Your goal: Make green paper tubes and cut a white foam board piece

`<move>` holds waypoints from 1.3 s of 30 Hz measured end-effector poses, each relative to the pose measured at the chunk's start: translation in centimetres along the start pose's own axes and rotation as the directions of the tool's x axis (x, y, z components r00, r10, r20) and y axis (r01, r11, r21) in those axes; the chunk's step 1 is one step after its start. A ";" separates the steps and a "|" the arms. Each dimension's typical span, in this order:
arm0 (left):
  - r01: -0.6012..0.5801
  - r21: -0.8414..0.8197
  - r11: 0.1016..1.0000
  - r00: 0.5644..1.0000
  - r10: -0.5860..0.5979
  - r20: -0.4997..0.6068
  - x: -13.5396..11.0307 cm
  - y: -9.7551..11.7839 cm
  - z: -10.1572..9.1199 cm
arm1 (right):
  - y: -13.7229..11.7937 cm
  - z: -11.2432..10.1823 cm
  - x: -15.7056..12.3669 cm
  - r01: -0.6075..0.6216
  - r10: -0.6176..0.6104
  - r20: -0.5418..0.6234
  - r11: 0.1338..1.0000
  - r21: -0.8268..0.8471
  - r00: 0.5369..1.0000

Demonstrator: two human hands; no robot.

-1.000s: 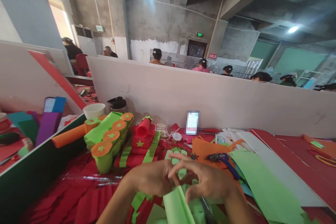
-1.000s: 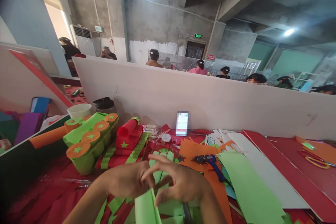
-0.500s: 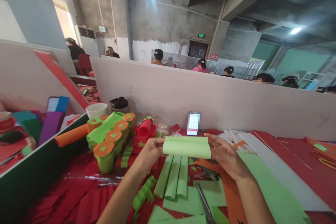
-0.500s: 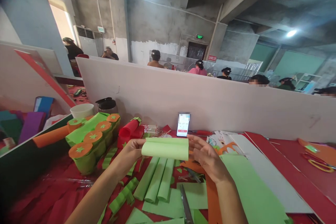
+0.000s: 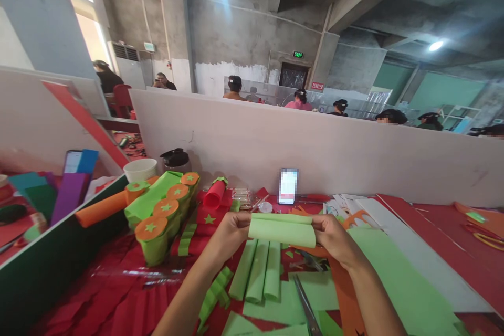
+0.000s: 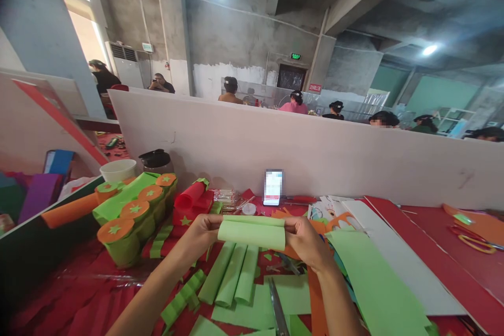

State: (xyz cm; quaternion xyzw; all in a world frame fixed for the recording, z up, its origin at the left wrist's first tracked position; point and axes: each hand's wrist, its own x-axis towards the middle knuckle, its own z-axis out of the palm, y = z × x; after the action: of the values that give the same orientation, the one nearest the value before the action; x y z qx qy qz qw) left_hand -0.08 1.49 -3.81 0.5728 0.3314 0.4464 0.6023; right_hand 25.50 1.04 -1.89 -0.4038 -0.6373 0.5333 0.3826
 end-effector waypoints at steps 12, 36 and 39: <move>0.067 0.127 0.990 0.993 -0.078 0.086 -0.7 1.1 0.2 | 0.1 -0.7 -0.3 0.002 0.000 0.053 0.999 -0.039 0.999; 0.082 0.179 0.980 0.990 -0.100 0.095 0.0 -0.3 0.2 | 0.2 -1.4 -0.5 -0.017 0.020 0.047 0.999 -0.045 0.999; 0.088 0.164 0.982 0.992 -0.101 0.071 0.1 -0.3 0.4 | 0.1 -1.4 -0.6 -0.009 0.010 0.046 1.000 -0.020 0.999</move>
State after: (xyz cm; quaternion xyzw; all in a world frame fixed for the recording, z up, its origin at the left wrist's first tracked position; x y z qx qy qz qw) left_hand 0.32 1.42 -4.10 0.6204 0.3690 0.3659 0.5873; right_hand 27.00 0.99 -1.82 -0.3980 -0.6495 0.5378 0.3612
